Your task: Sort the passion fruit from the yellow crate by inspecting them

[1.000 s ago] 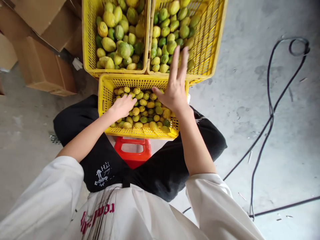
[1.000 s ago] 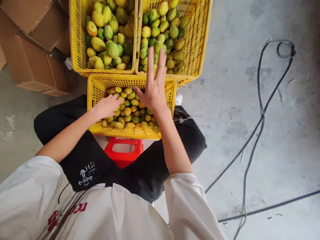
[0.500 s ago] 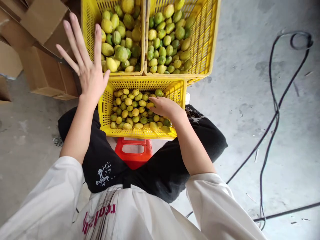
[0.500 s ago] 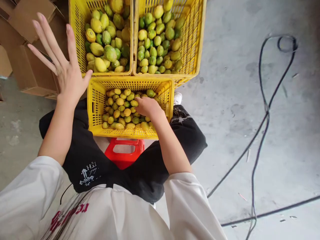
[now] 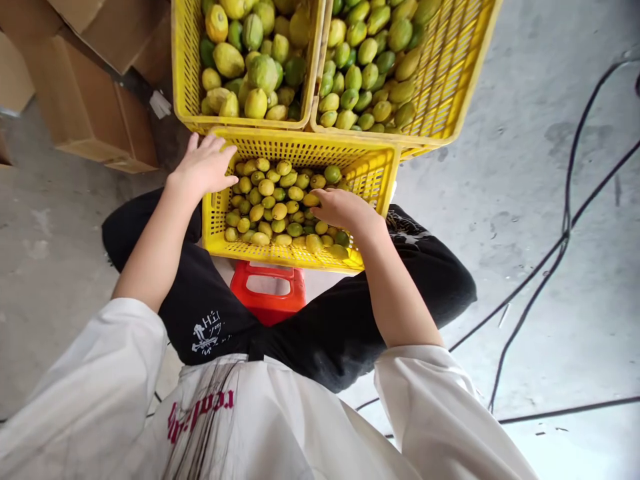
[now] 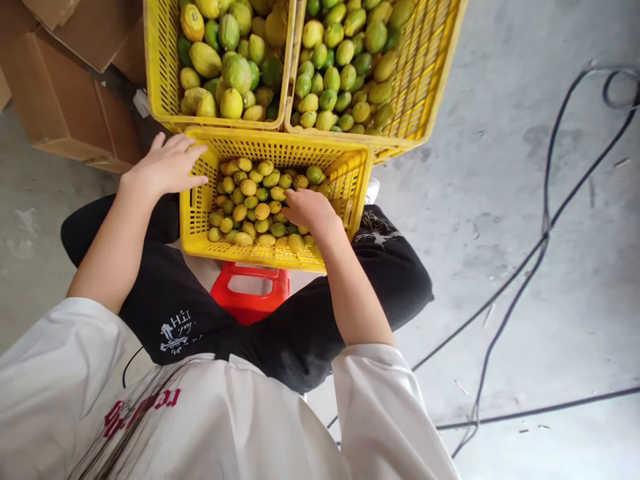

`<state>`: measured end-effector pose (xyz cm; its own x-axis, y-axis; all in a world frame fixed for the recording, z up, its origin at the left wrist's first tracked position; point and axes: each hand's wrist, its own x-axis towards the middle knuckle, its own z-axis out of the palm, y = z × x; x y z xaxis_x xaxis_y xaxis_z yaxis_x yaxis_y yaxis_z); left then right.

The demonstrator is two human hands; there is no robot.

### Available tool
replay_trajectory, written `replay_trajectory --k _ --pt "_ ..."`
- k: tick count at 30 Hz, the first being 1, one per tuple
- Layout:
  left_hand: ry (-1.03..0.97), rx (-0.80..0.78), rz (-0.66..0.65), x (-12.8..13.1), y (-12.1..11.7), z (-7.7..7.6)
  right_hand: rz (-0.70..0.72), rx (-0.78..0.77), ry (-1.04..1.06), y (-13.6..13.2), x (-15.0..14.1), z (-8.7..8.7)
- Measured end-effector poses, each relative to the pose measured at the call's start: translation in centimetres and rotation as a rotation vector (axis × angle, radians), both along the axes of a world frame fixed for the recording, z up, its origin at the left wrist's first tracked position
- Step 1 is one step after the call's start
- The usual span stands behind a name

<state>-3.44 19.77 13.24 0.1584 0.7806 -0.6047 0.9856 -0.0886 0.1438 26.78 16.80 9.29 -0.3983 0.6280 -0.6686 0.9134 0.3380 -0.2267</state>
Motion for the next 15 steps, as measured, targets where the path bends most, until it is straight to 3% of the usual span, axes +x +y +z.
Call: replay_trajectory --k 7,12,15 --pt "0.088 -0.079 0.005 0.6 -0.9 -0.7 0.067 -0.043 -0.004 -1.0 -1.3 -3.3" --pt "-0.032 -0.035 0.011 3.8 -1.1 0.0 0.181 -0.134 -0.012 -4.2 -4.4 -6.8" --pt "-0.090 -0.033 -0.029 5.9 -1.5 0.8 0.233 -0.095 0.084 -6.9 -7.5 -9.1"
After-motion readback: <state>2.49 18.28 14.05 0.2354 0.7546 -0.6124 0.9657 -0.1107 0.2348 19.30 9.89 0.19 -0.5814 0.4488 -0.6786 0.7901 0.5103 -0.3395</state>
